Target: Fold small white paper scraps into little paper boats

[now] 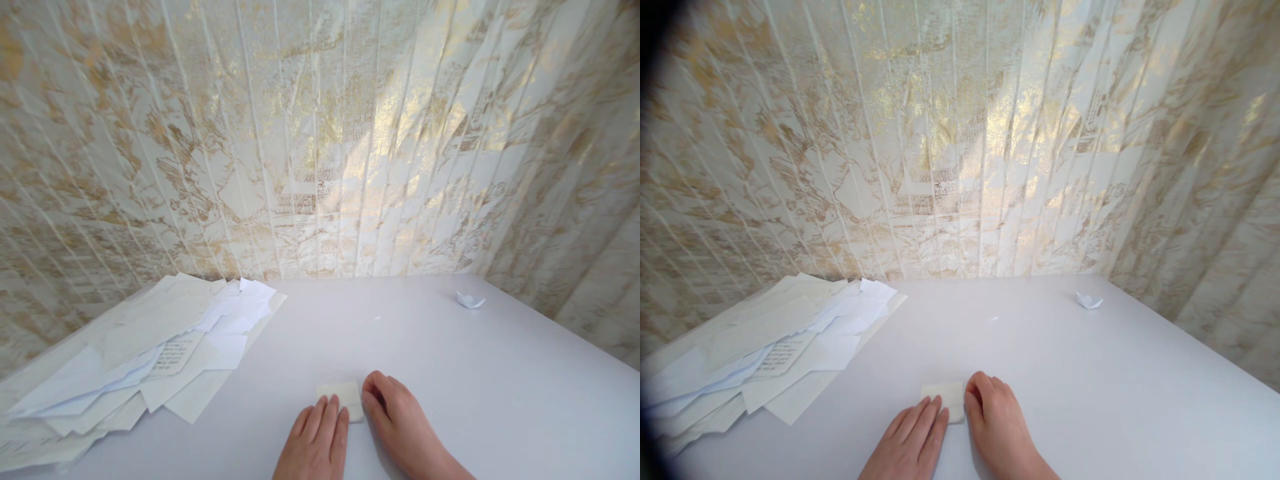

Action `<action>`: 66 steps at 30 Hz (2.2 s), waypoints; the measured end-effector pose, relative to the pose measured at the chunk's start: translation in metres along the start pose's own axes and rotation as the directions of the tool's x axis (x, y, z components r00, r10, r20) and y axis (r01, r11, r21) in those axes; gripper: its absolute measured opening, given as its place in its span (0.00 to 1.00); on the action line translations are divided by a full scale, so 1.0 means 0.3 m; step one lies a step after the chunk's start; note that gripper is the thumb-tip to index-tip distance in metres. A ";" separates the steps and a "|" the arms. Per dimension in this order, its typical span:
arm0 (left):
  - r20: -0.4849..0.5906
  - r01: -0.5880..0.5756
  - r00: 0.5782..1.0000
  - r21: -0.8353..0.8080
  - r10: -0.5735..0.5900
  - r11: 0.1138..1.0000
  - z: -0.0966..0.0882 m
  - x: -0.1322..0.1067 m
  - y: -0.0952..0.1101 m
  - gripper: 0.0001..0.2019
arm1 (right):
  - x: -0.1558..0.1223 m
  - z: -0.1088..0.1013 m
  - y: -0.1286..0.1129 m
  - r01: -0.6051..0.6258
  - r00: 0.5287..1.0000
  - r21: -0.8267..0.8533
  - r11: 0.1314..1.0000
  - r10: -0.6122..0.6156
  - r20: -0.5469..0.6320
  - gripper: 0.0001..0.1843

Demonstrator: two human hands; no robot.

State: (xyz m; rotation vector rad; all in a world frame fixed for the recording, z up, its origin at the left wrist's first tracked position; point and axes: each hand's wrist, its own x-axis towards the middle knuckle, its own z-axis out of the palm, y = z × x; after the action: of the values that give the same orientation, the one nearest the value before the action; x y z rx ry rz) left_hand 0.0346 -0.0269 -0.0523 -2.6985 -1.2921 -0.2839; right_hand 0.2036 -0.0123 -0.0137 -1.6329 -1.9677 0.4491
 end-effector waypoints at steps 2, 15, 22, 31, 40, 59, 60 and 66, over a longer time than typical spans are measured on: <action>0.003 -0.005 1.000 0.002 0.005 1.000 -0.002 0.000 0.002 0.19 | -0.003 -0.002 -0.006 0.003 1.000 -0.001 1.000 -0.003 0.007 0.08; 0.050 0.020 0.999 -0.057 -0.017 0.998 -0.009 0.000 0.001 0.19 | -0.012 -0.001 -0.028 -0.015 1.000 -0.022 1.000 0.016 0.009 0.04; 0.098 -0.091 0.990 -0.081 0.099 0.993 -0.017 0.001 -0.037 0.20 | -0.010 -0.001 -0.021 -0.022 1.000 0.006 1.000 0.022 -0.002 0.08; 0.036 0.016 0.999 -0.015 -0.015 1.000 -0.001 -0.002 0.008 0.19 | -0.009 0.008 -0.014 -0.029 0.999 0.041 0.999 0.030 -0.035 0.07; 0.055 -0.072 0.995 -0.260 0.089 0.963 -0.074 0.016 -0.047 0.21 | -0.016 0.006 -0.030 -0.011 1.000 0.021 1.000 0.012 -0.010 0.04; 0.188 0.312 0.922 -0.879 -0.338 0.361 -0.167 0.089 -0.078 0.06 | -0.028 0.017 -0.009 0.290 0.951 0.394 0.872 -0.218 -0.217 0.10; 0.194 0.305 0.925 -0.893 -0.326 0.332 -0.167 0.089 -0.081 0.05 | -0.028 0.015 -0.010 0.311 0.945 0.407 0.859 -0.235 -0.228 0.10; 0.266 0.275 0.954 -0.960 -0.141 0.046 -0.190 0.091 -0.109 0.09 | -0.037 -0.010 -0.017 0.499 0.863 0.348 0.794 -0.418 -0.283 0.13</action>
State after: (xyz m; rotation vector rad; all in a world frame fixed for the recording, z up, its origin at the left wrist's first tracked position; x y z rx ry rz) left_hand 0.0195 0.0025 0.0105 -3.4690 -2.0651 -1.7646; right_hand 0.2026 -0.0244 -0.0104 -0.8564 -1.8793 0.4513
